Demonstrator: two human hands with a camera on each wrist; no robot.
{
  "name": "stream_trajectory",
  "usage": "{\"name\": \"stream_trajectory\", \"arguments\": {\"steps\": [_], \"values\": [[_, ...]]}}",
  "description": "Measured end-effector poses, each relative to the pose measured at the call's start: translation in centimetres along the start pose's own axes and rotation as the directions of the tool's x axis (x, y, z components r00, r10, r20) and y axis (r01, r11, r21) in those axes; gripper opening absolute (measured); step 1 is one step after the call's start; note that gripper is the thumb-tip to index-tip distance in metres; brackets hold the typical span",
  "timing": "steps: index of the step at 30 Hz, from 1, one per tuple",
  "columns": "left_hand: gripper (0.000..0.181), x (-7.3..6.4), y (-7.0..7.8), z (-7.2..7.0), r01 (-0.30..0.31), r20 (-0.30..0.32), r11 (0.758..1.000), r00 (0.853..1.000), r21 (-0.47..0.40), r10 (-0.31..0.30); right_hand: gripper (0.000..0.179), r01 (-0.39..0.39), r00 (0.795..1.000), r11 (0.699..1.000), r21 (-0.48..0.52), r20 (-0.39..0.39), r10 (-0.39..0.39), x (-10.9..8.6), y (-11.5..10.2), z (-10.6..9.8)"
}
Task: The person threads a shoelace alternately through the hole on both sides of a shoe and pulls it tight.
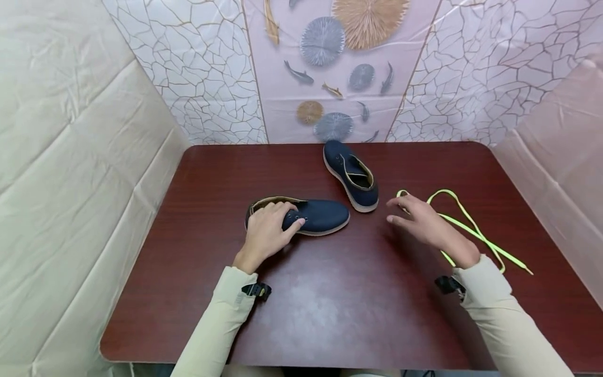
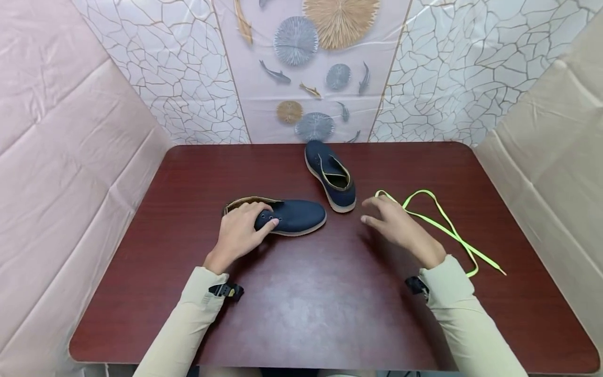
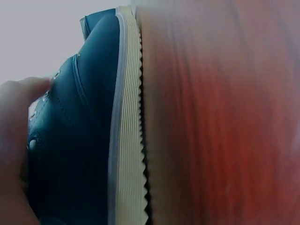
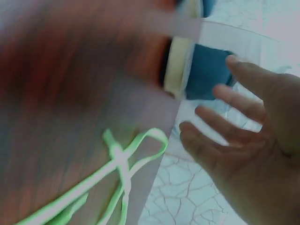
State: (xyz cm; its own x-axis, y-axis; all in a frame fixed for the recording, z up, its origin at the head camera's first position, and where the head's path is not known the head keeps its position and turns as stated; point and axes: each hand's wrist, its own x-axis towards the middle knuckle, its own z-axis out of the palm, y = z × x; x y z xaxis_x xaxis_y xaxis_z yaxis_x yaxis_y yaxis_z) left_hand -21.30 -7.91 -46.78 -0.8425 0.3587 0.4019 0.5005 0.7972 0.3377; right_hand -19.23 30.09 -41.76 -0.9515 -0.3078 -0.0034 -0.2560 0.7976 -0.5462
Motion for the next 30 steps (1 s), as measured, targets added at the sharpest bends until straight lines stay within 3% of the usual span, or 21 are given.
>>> {"name": "stream_trajectory", "arguments": {"steps": [4, 8, 11, 12, 16, 20, 26, 30], "values": [[0.033, -0.5, -0.3, -0.1, 0.024, 0.058, 1.0, 0.998, 0.017, -0.025, 0.028, 0.175, 0.985, 0.975, -0.139, 0.026, -0.173, -0.9, 1.6, 0.2], [0.03, -0.9, -0.7, -0.3, 0.068, 0.074, 0.997, 0.995, 0.027, -0.07, 0.037, 0.365, 0.926, 0.898, -0.245, -0.005, -0.378, -1.1, 3.8, 1.0], [0.03, -0.8, -0.8, -0.3, 0.078, 0.086, 0.996, 0.993, 0.033, -0.08, 0.04, 0.424, 0.889, 0.855, -0.299, -0.043, -0.456, -1.6, 5.0, 1.4], [0.03, -0.6, -0.7, -0.2, 0.074, 0.091, 0.997, 0.993, 0.029, -0.077, 0.039, 0.42, 0.889, 0.85, -0.318, -0.044, -0.456, -1.8, 5.4, 1.4], [0.034, 0.1, -0.2, 0.4, 0.056, 0.115, 0.998, 0.992, 0.011, -0.057, 0.027, 0.347, 0.919, 0.862, -0.368, -0.048, -0.391, -3.1, 6.4, 0.8], [0.036, 0.2, 0.1, 0.7, 0.048, 0.134, 0.999, 0.99, 0.018, -0.05, 0.031, 0.267, 0.947, 0.878, -0.396, -0.06, -0.315, -3.5, 6.7, 0.5], [0.035, 0.0, -0.1, 0.4, 0.045, 0.14, 0.998, 0.989, 0.034, -0.049, 0.025, 0.165, 0.983, 0.883, -0.44, 0.002, -0.183, -2.9, 5.3, 1.0], [0.037, 0.0, -0.5, 0.4, 0.039, 0.148, 0.999, 0.988, 0.032, -0.043, 0.025, 0.11, 0.994, 0.891, -0.44, 0.024, -0.11, -2.2, 4.4, 1.2]]}}
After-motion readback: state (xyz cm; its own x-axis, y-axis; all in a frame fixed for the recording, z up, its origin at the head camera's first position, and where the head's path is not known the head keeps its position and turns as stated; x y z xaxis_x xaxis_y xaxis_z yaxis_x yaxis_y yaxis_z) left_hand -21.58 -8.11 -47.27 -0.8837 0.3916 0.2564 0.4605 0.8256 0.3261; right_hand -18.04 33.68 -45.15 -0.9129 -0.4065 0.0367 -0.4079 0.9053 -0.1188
